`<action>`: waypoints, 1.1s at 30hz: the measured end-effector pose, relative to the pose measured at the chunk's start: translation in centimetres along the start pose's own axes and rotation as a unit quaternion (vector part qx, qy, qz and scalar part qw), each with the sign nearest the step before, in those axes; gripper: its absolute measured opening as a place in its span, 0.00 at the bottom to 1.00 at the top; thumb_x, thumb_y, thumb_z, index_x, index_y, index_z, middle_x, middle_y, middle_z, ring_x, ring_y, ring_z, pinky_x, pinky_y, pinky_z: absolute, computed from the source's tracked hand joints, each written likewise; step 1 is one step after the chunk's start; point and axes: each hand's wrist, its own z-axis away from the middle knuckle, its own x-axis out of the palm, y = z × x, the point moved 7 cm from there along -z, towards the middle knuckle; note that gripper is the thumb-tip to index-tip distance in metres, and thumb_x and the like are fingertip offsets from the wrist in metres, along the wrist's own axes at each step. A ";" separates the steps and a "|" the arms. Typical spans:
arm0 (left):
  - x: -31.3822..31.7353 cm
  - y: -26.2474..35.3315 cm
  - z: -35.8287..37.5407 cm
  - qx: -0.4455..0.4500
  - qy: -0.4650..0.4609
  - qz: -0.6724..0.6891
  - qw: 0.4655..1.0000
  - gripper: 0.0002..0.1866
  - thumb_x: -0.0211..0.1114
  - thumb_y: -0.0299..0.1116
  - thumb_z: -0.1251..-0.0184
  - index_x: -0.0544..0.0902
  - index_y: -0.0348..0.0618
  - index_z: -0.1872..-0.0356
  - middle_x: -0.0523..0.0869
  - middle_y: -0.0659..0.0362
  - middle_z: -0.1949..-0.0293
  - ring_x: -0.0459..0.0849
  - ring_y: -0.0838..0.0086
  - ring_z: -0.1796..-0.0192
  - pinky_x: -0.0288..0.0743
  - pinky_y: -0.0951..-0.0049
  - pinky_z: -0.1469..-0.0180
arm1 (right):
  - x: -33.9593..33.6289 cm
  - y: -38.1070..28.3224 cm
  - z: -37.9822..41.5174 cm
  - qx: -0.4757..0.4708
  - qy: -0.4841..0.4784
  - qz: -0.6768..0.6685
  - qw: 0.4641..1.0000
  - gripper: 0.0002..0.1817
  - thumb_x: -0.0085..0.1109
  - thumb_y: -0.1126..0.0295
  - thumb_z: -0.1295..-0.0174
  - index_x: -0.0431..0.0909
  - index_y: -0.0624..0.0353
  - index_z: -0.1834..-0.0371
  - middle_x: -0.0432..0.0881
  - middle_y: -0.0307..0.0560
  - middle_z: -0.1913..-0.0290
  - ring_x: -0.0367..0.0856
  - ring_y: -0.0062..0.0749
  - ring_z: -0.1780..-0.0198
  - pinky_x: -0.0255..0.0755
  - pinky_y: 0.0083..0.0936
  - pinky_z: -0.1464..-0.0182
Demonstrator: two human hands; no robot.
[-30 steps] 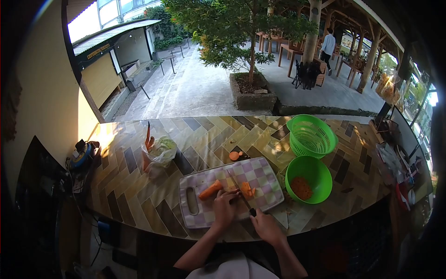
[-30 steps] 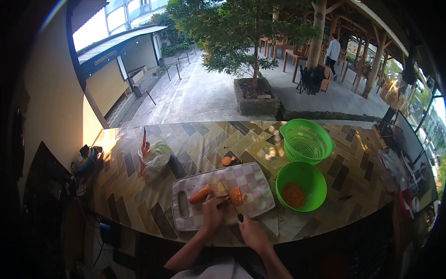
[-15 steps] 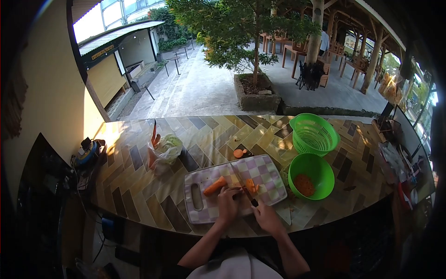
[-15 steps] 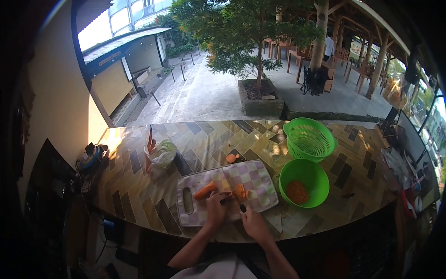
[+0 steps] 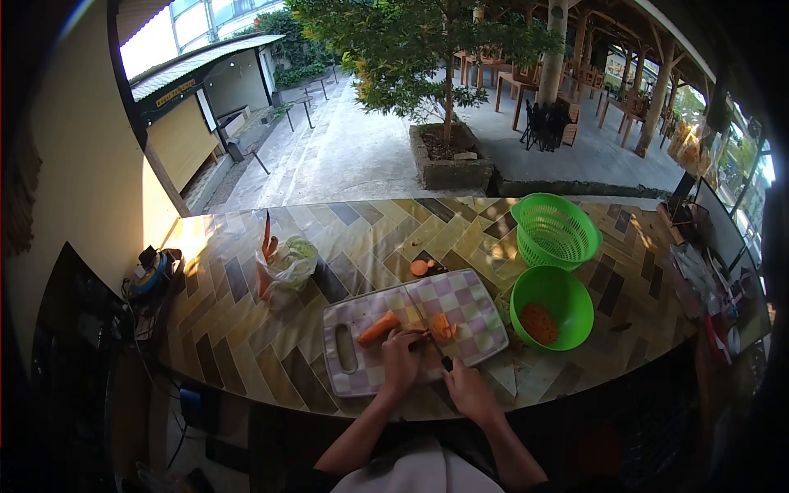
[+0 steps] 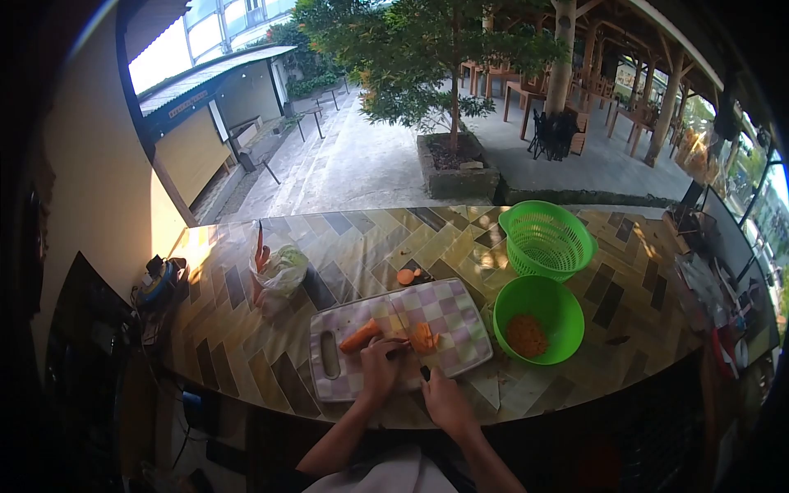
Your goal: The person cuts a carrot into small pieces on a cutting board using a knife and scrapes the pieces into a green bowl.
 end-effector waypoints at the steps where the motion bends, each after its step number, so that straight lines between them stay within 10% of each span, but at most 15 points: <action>1: -0.1 0.1 0.0 0.000 0.004 -0.002 1.000 0.13 0.66 0.20 0.49 0.91 0.38 0.61 0.90 0.50 0.58 0.85 0.53 0.51 0.77 0.63 0.44 | 0.0 -0.4 0.1 0.003 0.005 0.017 1.000 0.15 0.50 0.64 0.26 0.67 0.69 0.56 0.82 0.72 0.66 0.80 0.70 0.59 0.71 0.57 0.59; 8: -0.3 0.1 0.1 0.012 0.011 -0.014 1.000 0.11 0.70 0.22 0.48 0.91 0.38 0.62 0.91 0.50 0.59 0.86 0.54 0.53 0.77 0.63 0.44 | 0.2 -1.9 -0.4 0.044 0.003 0.097 0.994 0.14 0.48 0.64 0.26 0.69 0.67 0.55 0.84 0.66 0.62 0.83 0.65 0.57 0.75 0.55 0.55; 14: -0.2 0.0 -0.1 -0.011 -0.003 0.017 1.000 0.09 0.69 0.24 0.45 0.91 0.37 0.62 0.91 0.49 0.59 0.87 0.56 0.54 0.78 0.64 0.45 | -1.1 0.0 -1.1 -0.032 -0.017 -0.099 0.994 0.17 0.50 0.61 0.26 0.69 0.69 0.60 0.82 0.67 0.70 0.82 0.65 0.60 0.72 0.53 0.61; 33: -0.4 -0.3 0.0 -0.003 0.005 -0.003 1.000 0.10 0.71 0.24 0.48 0.91 0.38 0.62 0.90 0.50 0.58 0.86 0.54 0.54 0.78 0.64 0.46 | 0.9 -1.9 -0.2 0.037 0.016 0.081 0.996 0.14 0.51 0.64 0.27 0.69 0.68 0.56 0.83 0.67 0.64 0.82 0.68 0.58 0.73 0.56 0.56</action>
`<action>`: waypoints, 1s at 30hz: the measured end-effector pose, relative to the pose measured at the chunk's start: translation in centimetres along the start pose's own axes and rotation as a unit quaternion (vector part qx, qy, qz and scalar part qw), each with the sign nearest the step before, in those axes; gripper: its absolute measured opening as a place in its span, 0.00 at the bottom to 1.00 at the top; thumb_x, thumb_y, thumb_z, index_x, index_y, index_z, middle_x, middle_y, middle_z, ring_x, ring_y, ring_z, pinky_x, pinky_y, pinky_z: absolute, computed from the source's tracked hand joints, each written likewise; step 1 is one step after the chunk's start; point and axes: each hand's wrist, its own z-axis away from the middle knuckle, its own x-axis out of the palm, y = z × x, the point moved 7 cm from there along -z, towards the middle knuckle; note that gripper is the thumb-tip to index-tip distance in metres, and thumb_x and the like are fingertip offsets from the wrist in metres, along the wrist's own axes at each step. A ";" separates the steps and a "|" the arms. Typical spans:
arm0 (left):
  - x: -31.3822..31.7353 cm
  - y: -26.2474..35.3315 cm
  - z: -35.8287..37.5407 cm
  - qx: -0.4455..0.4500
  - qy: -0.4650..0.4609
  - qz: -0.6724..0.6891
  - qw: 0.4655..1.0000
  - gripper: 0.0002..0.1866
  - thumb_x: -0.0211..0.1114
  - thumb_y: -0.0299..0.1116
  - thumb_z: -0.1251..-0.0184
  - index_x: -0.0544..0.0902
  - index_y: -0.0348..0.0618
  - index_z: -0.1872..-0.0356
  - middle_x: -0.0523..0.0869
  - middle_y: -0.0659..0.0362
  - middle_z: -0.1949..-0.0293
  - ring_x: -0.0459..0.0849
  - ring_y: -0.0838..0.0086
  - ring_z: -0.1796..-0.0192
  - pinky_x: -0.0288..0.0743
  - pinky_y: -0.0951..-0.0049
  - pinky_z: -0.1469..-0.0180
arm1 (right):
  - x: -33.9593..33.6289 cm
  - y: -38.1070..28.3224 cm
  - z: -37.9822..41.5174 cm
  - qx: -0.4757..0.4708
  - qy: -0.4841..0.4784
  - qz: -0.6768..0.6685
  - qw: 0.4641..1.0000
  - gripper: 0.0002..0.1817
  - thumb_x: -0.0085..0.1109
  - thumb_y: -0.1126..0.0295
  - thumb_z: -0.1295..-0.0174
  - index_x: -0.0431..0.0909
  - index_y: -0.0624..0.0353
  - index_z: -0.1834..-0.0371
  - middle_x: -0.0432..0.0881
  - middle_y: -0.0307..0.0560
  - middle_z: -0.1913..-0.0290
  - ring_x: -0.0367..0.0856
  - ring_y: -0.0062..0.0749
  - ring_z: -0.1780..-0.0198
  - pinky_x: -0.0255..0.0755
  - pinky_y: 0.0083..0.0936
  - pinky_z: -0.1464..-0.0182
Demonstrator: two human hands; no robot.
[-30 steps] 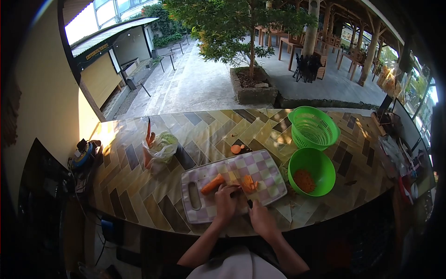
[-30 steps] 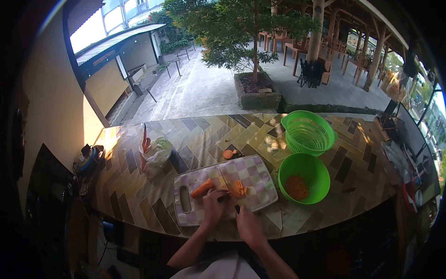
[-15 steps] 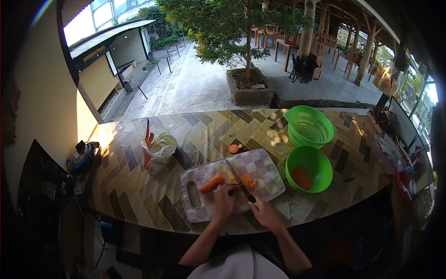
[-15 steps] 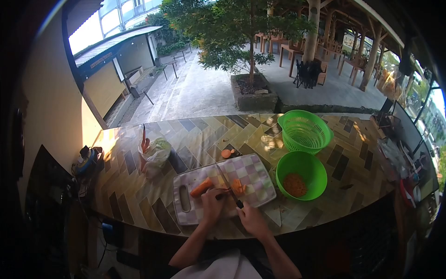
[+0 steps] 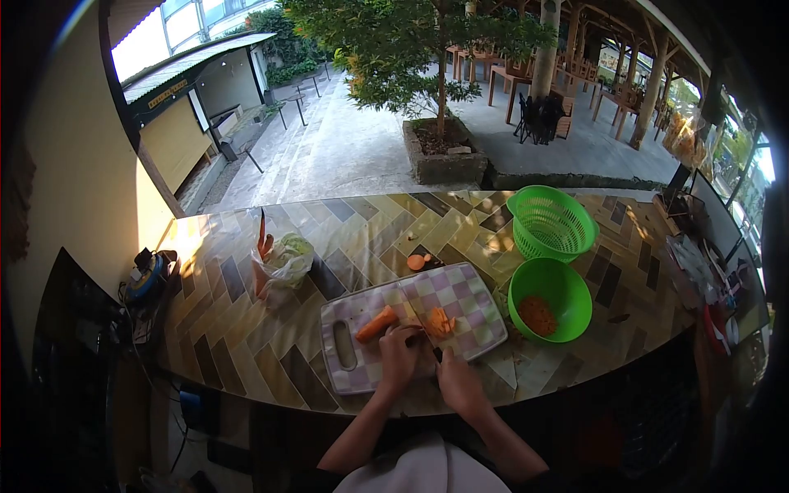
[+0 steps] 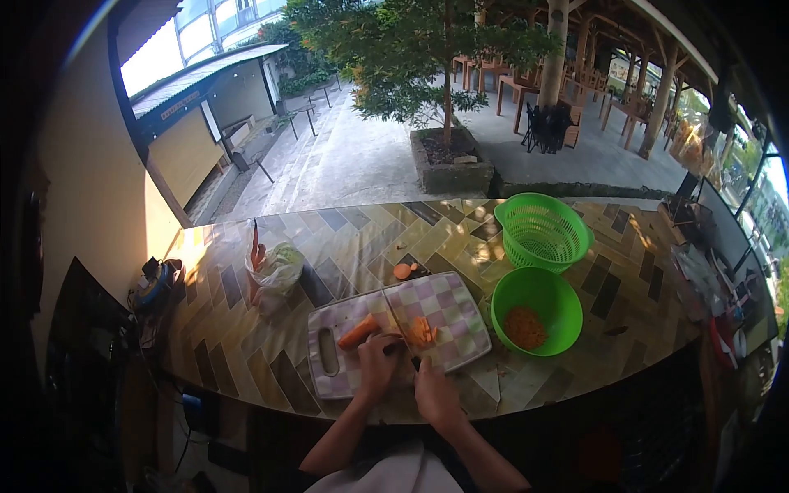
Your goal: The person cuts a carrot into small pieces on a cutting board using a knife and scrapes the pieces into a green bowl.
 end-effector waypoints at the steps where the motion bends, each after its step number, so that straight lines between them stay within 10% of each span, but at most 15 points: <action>1: 0.0 0.3 -0.1 0.008 0.003 0.003 1.000 0.10 0.69 0.24 0.47 0.90 0.36 0.63 0.90 0.49 0.59 0.86 0.52 0.53 0.77 0.63 0.46 | 0.0 0.4 -0.3 -0.010 0.000 0.005 1.000 0.14 0.51 0.63 0.26 0.69 0.67 0.56 0.83 0.66 0.65 0.82 0.68 0.59 0.74 0.55 0.57; 8: -0.2 1.1 0.1 0.016 0.012 -0.012 1.000 0.08 0.70 0.25 0.45 0.90 0.37 0.64 0.90 0.49 0.60 0.86 0.53 0.55 0.77 0.62 0.48 | -1.6 3.6 -0.5 -0.049 -0.020 -0.175 0.983 0.18 0.53 0.60 0.27 0.70 0.68 0.62 0.81 0.65 0.71 0.82 0.63 0.63 0.70 0.50 0.64; 19: -4.4 3.8 -0.1 -0.003 0.066 0.087 0.994 0.07 0.70 0.23 0.42 0.81 0.36 0.64 0.86 0.56 0.62 0.85 0.66 0.63 0.79 0.68 0.57 | -6.2 3.2 3.2 -0.078 0.168 -0.019 0.982 0.14 0.65 0.60 0.38 0.79 0.57 0.56 0.83 0.56 0.74 0.84 0.56 0.68 0.75 0.46 0.65; 27: -1.0 7.6 -6.3 0.263 -0.358 0.013 0.896 0.22 0.73 0.29 0.41 0.85 0.42 0.44 0.86 0.54 0.43 0.84 0.61 0.43 0.77 0.65 0.40 | -7.2 3.2 3.6 -0.106 0.142 0.053 0.983 0.18 0.72 0.60 0.47 0.81 0.54 0.56 0.83 0.54 0.73 0.84 0.54 0.67 0.75 0.45 0.62; 30: 1.4 6.6 -6.4 0.130 -0.536 0.065 0.832 0.22 0.76 0.33 0.42 0.86 0.44 0.45 0.89 0.56 0.49 0.86 0.69 0.49 0.79 0.69 0.47 | -7.4 2.8 4.0 -0.119 0.140 0.059 0.981 0.18 0.72 0.61 0.49 0.82 0.54 0.57 0.83 0.55 0.72 0.84 0.55 0.66 0.75 0.46 0.60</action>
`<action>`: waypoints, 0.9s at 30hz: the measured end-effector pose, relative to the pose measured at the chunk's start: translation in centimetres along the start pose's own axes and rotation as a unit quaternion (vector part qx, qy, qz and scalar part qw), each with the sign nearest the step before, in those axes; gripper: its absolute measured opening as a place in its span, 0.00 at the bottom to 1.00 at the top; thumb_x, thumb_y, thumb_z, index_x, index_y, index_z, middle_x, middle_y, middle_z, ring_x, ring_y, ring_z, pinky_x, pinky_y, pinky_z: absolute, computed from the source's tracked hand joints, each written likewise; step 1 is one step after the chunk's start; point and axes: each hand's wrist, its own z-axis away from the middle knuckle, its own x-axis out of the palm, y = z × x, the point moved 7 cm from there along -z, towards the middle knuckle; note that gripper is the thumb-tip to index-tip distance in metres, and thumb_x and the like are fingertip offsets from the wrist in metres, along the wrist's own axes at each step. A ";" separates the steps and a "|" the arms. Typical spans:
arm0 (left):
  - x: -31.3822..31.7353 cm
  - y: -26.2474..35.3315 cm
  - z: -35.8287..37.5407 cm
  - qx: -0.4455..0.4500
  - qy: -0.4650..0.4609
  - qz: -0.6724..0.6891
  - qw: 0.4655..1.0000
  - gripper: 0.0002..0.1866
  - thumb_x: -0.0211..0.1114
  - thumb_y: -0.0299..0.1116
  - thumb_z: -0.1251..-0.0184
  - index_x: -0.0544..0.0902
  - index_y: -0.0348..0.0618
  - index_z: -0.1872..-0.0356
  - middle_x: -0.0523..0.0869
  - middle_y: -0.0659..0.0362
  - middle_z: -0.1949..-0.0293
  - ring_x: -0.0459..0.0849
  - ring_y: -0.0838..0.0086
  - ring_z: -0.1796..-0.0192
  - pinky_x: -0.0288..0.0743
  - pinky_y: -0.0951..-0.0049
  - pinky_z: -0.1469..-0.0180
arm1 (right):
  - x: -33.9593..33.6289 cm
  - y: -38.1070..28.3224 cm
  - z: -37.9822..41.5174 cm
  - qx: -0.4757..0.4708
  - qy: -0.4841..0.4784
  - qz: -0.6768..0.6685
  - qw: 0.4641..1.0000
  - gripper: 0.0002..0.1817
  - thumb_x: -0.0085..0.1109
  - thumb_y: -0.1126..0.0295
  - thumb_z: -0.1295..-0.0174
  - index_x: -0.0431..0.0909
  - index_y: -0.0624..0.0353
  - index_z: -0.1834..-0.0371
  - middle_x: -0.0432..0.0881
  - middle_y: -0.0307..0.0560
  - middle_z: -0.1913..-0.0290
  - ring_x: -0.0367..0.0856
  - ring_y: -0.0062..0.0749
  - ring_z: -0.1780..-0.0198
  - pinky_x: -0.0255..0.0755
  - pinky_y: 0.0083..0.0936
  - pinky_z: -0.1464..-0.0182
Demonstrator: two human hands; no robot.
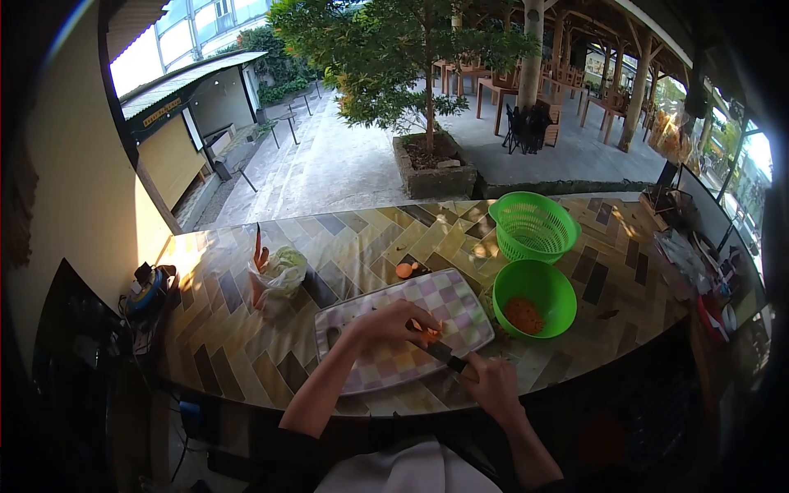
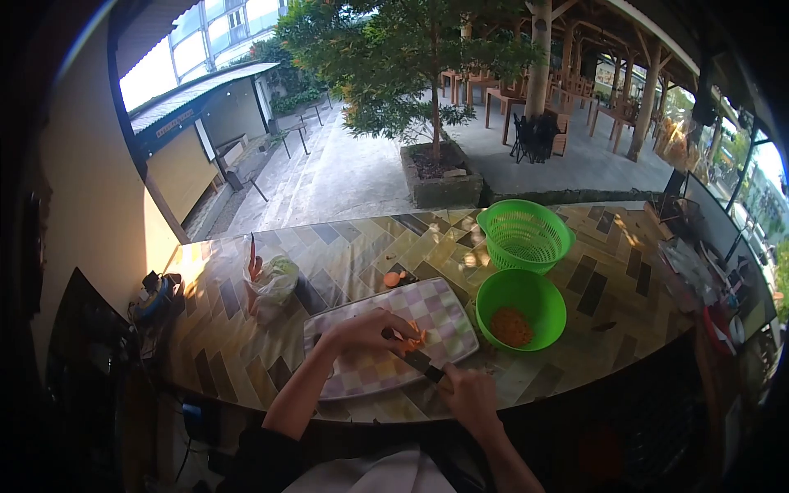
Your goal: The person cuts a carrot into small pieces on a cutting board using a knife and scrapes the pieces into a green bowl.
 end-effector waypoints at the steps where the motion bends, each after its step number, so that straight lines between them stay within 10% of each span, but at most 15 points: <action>1: 0.3 0.2 -0.3 -0.003 -0.027 -0.033 0.999 0.19 0.75 0.32 0.43 0.88 0.41 0.49 0.91 0.57 0.56 0.87 0.75 0.54 0.79 0.73 0.51 | -0.2 -0.2 0.0 0.000 -0.001 -0.001 1.000 0.18 0.72 0.61 0.49 0.82 0.54 0.57 0.83 0.55 0.72 0.84 0.55 0.65 0.75 0.46 0.59; 10: -0.7 -1.1 -1.5 0.000 0.011 0.048 0.999 0.12 0.75 0.29 0.43 0.90 0.37 0.57 0.92 0.58 0.61 0.87 0.79 0.58 0.78 0.76 0.52 | -0.6 -0.2 0.7 0.025 -0.011 -0.008 1.000 0.17 0.71 0.62 0.49 0.82 0.55 0.57 0.83 0.56 0.72 0.84 0.55 0.64 0.75 0.45 0.60; 20: -5.1 -1.4 4.0 -0.022 0.354 0.058 0.933 0.10 0.71 0.25 0.36 0.88 0.34 0.54 0.92 0.55 0.62 0.89 0.75 0.57 0.81 0.77 0.53 | 2.5 4.5 2.4 0.132 -0.072 -0.224 0.963 0.24 0.72 0.54 0.41 0.83 0.63 0.53 0.85 0.62 0.66 0.87 0.51 0.62 0.77 0.38 0.58; 27: 1.9 -3.2 4.3 -0.021 0.200 0.056 0.978 0.12 0.68 0.20 0.40 0.87 0.32 0.54 0.90 0.53 0.53 0.89 0.73 0.53 0.81 0.75 0.49 | 3.2 4.8 1.7 0.148 -0.055 -0.303 0.940 0.22 0.72 0.56 0.39 0.82 0.67 0.56 0.84 0.52 0.71 0.82 0.31 0.69 0.74 0.31 0.63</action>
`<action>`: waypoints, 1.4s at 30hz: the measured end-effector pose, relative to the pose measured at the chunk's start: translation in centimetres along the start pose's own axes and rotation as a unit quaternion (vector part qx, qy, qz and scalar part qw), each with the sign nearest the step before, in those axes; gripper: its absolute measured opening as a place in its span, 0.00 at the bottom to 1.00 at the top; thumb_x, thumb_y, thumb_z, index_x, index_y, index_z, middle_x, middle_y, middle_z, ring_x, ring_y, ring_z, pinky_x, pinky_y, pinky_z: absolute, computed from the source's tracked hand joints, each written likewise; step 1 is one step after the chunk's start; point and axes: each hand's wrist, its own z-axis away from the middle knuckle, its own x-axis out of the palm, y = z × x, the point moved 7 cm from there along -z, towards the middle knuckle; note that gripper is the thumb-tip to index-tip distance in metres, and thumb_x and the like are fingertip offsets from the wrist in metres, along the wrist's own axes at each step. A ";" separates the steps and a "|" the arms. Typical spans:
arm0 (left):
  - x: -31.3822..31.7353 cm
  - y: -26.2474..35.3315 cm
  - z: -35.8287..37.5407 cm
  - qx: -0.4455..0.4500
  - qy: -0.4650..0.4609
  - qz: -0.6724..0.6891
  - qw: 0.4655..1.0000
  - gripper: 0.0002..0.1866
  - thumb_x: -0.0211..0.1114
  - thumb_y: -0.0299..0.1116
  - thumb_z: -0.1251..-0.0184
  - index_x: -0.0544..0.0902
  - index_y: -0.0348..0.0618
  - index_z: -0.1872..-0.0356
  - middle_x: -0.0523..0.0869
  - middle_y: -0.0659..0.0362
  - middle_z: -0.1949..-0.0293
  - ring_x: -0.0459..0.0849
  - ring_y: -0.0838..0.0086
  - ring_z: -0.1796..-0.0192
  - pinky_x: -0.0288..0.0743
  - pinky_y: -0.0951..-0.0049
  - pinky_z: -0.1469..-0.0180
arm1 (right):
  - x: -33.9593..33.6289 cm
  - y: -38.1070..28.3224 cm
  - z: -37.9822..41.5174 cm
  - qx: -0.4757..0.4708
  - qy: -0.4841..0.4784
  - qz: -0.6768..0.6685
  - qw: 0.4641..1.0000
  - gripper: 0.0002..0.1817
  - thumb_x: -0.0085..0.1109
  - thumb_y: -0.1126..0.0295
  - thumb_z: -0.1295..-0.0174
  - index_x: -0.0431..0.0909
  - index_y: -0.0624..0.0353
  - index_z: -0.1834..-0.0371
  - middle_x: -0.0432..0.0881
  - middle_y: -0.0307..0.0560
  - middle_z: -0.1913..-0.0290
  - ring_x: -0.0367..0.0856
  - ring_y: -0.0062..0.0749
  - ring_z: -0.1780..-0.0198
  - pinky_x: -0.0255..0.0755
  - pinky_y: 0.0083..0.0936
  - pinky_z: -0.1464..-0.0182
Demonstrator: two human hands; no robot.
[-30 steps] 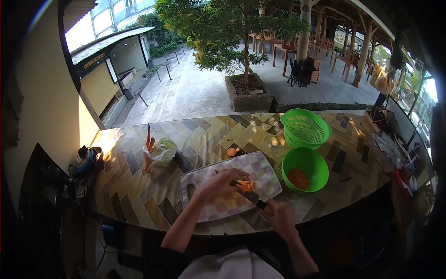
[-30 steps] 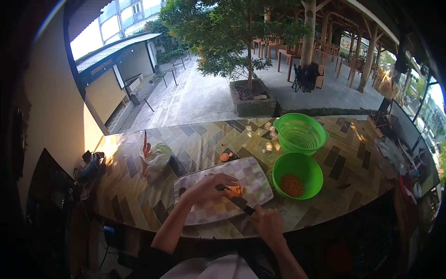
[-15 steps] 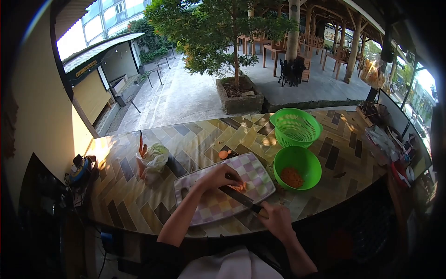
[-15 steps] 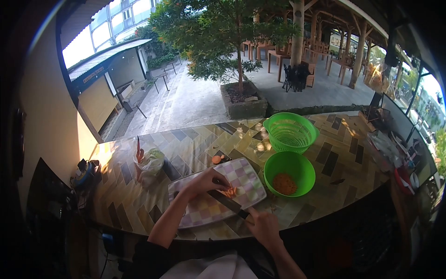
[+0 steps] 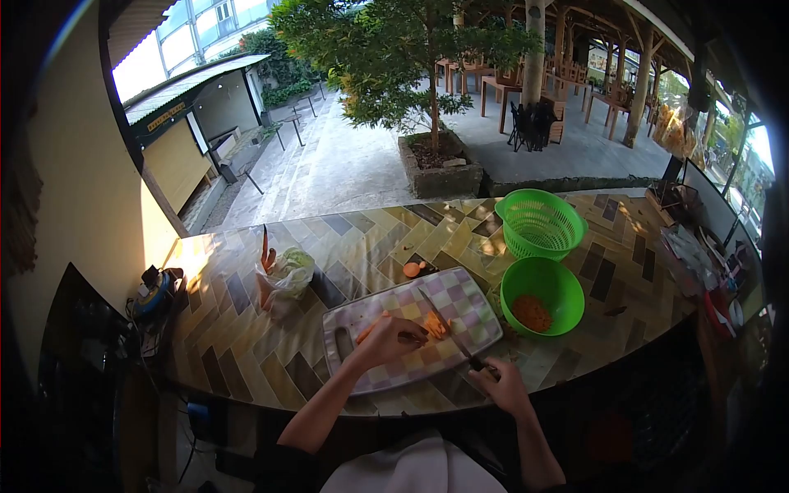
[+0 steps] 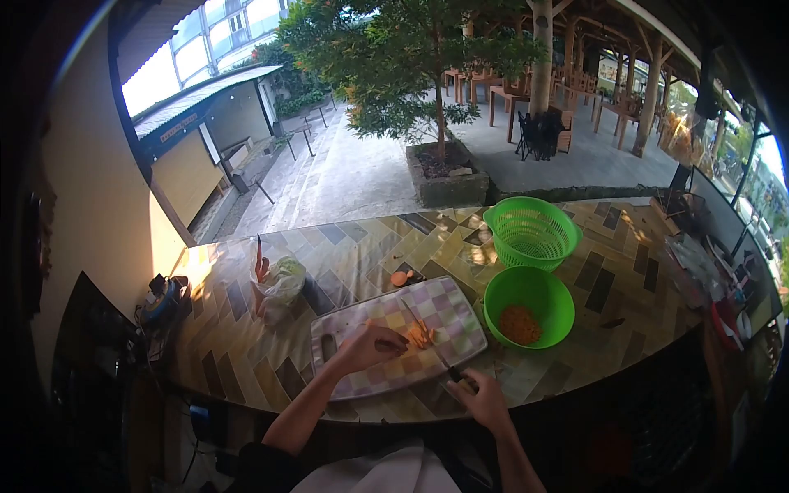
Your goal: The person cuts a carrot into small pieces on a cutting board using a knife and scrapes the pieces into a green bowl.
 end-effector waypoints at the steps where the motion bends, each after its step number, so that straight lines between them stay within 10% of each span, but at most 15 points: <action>1: 0.6 -0.3 0.1 0.012 -0.003 -0.003 1.000 0.13 0.68 0.19 0.40 0.87 0.32 0.54 0.90 0.52 0.53 0.89 0.72 0.53 0.81 0.75 0.49 | 0.2 -0.5 0.0 0.020 -0.014 -0.014 1.000 0.22 0.72 0.56 0.39 0.81 0.67 0.57 0.83 0.51 0.72 0.81 0.30 0.70 0.73 0.30 0.65; 8: -0.1 -0.3 0.6 -0.034 0.065 -0.005 0.997 0.13 0.66 0.16 0.40 0.86 0.30 0.53 0.90 0.50 0.52 0.90 0.71 0.51 0.82 0.75 0.48 | 1.4 -0.7 -0.1 -0.029 0.004 0.007 1.000 0.16 0.70 0.63 0.37 0.81 0.65 0.58 0.79 0.38 0.77 0.74 0.16 0.76 0.67 0.21 0.72; 23: -0.9 -0.5 1.7 -0.145 0.171 0.092 0.970 0.06 0.64 0.16 0.35 0.84 0.29 0.58 0.89 0.54 0.62 0.89 0.74 0.56 0.85 0.76 0.53 | 1.6 -1.1 0.1 -0.009 -0.022 -0.028 0.999 0.17 0.68 0.59 0.36 0.82 0.65 0.57 0.81 0.43 0.78 0.77 0.22 0.77 0.68 0.25 0.73; 42: 0.2 -1.1 0.6 -0.044 0.184 -0.030 0.982 0.07 0.61 0.14 0.36 0.79 0.32 0.59 0.88 0.55 0.62 0.89 0.71 0.60 0.80 0.75 0.58 | 1.7 -0.9 0.0 -0.002 -0.028 -0.041 0.999 0.17 0.67 0.59 0.35 0.83 0.65 0.56 0.80 0.42 0.78 0.77 0.21 0.77 0.68 0.25 0.72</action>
